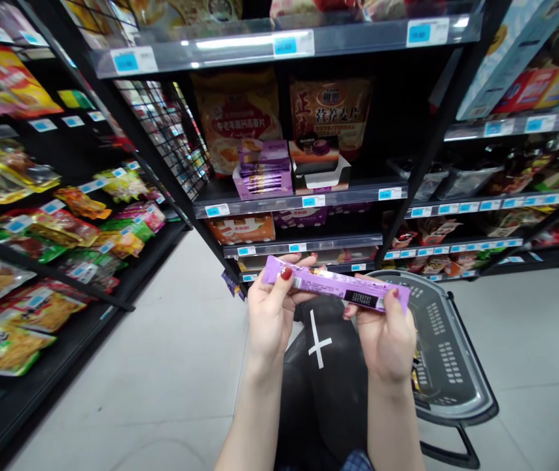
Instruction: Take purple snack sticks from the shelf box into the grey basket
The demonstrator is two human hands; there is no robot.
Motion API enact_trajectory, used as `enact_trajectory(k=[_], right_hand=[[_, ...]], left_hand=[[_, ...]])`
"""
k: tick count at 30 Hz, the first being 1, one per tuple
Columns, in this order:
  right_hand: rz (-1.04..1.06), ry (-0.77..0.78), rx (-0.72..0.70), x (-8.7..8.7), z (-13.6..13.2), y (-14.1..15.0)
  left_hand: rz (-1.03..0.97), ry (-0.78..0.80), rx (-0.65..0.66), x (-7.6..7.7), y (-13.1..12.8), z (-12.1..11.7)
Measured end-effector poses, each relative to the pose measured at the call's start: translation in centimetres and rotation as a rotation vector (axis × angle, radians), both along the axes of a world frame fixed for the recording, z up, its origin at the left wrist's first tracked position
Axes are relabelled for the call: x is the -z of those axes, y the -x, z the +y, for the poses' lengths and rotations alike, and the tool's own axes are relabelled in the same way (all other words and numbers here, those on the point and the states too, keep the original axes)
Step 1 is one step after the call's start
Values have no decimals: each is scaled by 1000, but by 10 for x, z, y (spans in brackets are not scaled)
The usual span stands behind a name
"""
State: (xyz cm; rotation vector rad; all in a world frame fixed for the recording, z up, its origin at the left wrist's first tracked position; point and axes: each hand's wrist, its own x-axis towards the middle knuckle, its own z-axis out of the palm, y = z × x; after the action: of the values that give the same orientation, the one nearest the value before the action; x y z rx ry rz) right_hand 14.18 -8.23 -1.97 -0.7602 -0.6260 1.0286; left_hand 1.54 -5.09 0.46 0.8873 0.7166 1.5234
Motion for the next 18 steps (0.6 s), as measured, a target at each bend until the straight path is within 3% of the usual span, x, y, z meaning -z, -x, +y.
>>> enact_trajectory(k=[18], right_hand=[[-10, -5, 38, 3, 0, -7]], left_hand=[[14, -6, 24, 2, -5, -1]])
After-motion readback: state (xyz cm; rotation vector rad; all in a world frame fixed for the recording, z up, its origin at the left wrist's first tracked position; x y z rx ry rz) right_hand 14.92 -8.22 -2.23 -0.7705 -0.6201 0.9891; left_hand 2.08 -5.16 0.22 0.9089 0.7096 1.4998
